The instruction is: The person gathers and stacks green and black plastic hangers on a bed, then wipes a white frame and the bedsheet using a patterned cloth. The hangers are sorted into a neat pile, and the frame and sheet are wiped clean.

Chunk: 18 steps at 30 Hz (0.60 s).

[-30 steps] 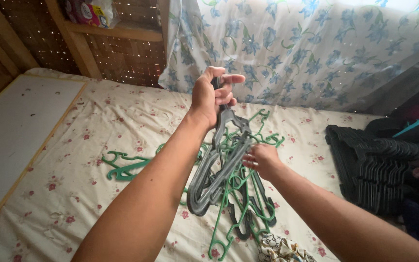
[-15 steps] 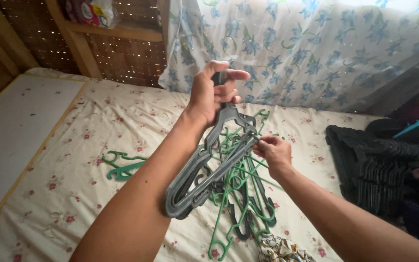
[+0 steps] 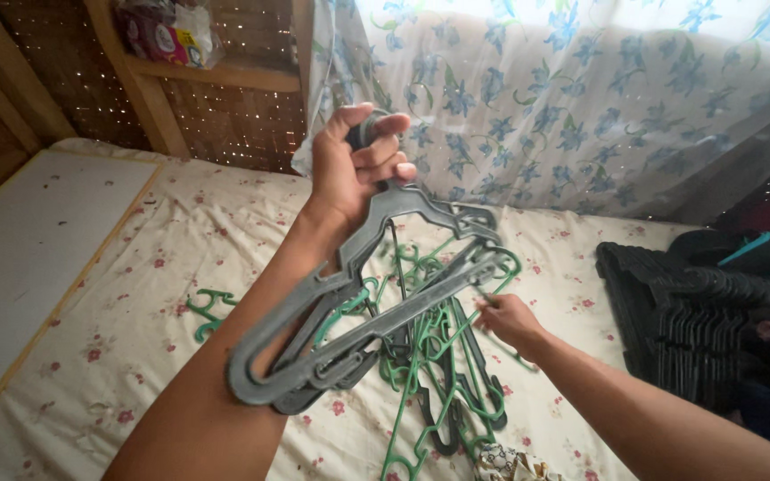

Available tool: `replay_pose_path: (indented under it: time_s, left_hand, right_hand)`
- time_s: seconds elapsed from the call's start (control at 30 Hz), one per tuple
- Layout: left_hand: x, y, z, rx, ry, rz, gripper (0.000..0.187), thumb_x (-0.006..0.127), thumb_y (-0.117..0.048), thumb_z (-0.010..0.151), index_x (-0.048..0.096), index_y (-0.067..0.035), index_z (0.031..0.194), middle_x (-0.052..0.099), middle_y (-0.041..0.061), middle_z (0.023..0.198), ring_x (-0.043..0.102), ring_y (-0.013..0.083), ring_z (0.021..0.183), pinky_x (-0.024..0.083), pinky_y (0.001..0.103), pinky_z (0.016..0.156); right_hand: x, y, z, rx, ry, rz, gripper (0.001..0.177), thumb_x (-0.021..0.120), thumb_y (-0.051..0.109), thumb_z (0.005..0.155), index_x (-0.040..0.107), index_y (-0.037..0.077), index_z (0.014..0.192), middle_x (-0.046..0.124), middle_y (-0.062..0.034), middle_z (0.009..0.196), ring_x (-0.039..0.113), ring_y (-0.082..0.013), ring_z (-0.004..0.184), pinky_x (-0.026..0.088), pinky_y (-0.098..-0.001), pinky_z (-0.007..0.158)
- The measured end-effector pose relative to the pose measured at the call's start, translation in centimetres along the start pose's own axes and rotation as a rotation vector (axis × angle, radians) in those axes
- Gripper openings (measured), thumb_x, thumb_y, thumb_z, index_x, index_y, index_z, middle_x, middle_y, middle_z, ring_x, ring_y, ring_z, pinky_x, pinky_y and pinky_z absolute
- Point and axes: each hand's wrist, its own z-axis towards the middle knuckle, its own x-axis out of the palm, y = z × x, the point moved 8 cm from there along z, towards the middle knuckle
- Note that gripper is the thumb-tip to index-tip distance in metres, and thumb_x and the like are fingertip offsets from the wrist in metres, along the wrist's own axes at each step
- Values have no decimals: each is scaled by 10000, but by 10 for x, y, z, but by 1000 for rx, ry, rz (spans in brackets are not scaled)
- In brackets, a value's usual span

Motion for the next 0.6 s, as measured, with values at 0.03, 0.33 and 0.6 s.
replay_pose_path:
  time_s: [0.03,0.33,0.6]
  left_hand:
    - [-3,-1,-1,19,-18,23,433,562,-354,942,755,34,944,209,-82,517,218,96,457,422,319,669]
    - [-68,1,-37,137,-364,189,456,525,-393,940,713,9,832,201,-64,487,200,117,441,397,342,594]
    - [-76,11,-50,255,-448,28,439,543,-387,932,682,0,779,188,-57,479,188,117,447,398,335,610]
  right_hand:
    - [2,5,-3,0,40,7,419,635,333,996,771,-64,1007,741,-129,842,646,-206,764,517,-346,699]
    - [18,64,-78,435,438,687,319,437,126,1033,555,-38,1281,662,-73,818,639,-126,672,638,-337,656]
    - [37,46,5,384,557,1243,155,499,144,1026,576,17,1073,637,-26,723,405,-22,380,317,-175,300]
